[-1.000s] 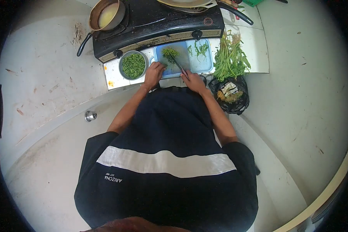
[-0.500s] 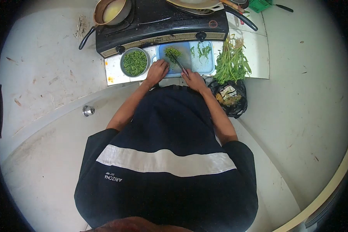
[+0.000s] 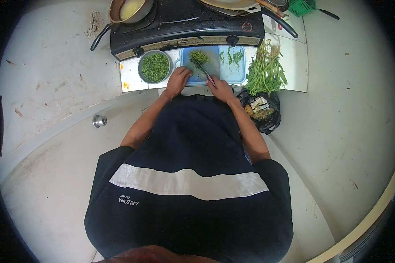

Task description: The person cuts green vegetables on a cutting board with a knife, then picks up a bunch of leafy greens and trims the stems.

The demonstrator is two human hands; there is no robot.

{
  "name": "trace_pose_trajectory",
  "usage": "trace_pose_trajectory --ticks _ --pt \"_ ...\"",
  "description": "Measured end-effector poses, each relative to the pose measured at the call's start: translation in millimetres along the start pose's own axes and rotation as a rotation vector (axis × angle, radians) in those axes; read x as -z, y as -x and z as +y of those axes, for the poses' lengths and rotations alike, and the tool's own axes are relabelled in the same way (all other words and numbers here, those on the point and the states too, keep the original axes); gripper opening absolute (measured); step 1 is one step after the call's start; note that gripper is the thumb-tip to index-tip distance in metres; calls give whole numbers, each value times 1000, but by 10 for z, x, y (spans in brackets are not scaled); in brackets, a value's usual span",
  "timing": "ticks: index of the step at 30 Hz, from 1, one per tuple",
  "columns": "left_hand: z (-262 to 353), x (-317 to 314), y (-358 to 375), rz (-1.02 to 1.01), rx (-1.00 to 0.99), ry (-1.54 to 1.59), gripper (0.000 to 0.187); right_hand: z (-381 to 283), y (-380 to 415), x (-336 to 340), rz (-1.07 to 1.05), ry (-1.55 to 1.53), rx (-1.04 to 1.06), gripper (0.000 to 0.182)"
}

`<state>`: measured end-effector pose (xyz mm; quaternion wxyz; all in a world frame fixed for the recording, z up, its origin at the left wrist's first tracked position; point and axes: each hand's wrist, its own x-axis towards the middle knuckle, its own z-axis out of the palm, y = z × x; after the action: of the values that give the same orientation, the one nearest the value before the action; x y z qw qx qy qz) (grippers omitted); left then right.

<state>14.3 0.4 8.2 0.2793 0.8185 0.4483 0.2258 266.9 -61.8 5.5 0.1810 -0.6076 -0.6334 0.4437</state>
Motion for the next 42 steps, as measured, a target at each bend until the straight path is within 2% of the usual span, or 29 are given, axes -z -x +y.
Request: trace_pose_trajectory --ticks 5,10,24,26,29,31,34,42 --pt "4 86 -63 -73 -109 -32 8 -9 32 7 -4 -22 -29 41" --pt "-34 69 -100 -35 -131 0 12 -26 60 54 -54 -73 -114 43" --pt "-87 44 -188 -98 -164 -77 14 -28 69 51 -17 -42 -95 46" --pt "-107 31 -196 -86 -180 -60 9 3 64 36 -4 -48 -79 46" --pt "-95 54 -203 -109 -150 -46 10 -34 85 48 -8 -41 -82 44" --pt "-60 55 -181 -92 -129 -33 10 -5 89 4 16 43 -7 37" --pt "-44 26 -175 -69 -103 -27 11 5 124 -24 -1 58 76 37" --pt "-79 -94 -92 -47 -41 -25 10 -65 160 -2 -41 81 32 37"
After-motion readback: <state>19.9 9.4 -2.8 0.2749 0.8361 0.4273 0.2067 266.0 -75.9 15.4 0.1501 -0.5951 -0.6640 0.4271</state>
